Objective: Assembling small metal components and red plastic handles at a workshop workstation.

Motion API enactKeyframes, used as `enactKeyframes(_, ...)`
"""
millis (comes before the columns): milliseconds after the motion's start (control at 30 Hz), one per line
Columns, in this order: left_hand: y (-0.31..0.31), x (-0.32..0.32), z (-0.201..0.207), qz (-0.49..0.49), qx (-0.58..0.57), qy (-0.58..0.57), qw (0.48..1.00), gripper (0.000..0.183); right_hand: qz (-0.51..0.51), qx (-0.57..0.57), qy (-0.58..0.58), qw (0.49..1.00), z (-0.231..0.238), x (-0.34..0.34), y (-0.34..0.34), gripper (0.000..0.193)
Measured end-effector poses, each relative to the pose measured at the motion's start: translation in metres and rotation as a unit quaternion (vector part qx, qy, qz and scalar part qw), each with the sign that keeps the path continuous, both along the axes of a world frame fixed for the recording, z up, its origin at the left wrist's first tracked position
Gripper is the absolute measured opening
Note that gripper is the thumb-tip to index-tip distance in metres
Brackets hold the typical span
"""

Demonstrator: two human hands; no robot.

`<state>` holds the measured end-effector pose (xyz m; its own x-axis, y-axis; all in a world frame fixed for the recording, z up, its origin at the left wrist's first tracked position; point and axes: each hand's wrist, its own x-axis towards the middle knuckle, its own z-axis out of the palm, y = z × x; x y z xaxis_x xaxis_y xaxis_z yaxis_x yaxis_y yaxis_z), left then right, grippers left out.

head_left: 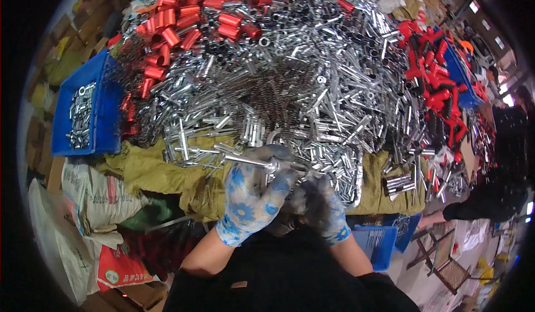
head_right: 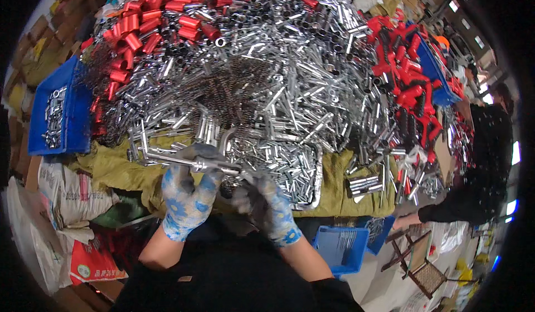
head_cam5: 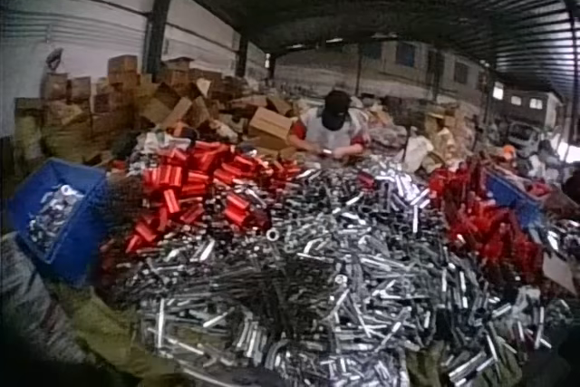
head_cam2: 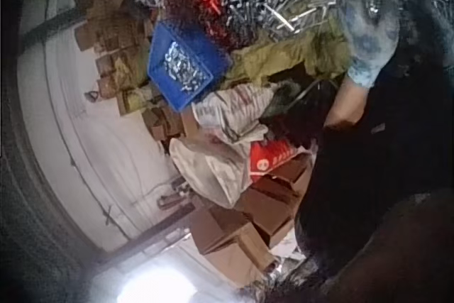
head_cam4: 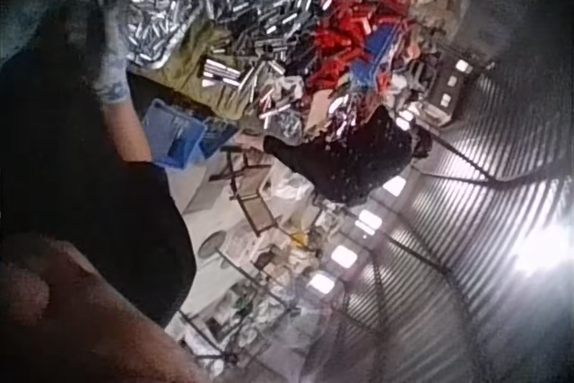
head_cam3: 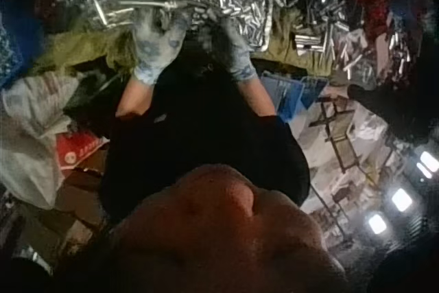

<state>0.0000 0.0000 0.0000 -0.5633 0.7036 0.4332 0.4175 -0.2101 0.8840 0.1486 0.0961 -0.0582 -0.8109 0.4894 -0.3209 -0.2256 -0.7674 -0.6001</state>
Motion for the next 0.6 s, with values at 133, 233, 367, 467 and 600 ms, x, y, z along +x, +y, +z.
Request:
enactKeyframes(133,0.010,0.009,0.005,-0.053,-0.052,0.084,0.994,0.030,0.058,0.038,0.030,0.997,0.006,0.013,0.002,0.064)
enactKeyframes(233,0.016,0.011,0.008,-0.045,-0.034,0.212,0.976,0.026,0.032,0.102,-0.013,0.994,0.014,0.017,-0.003,0.066)
enactKeyframes(367,0.008,0.003,0.017,-0.102,-0.076,0.232,0.964,0.029,0.087,0.139,-0.023,0.986,0.021,0.021,0.009,0.056)
enactKeyframes(467,0.008,-0.008,0.019,-0.035,-0.117,0.227,0.966,0.029,-0.013,0.317,-0.160,0.935,0.025,0.032,0.024,0.036)
enactKeyframes(600,0.009,0.010,0.004,-0.124,-0.152,0.353,0.915,0.029,-0.018,0.480,-0.166,0.861,0.008,0.024,0.033,0.031)
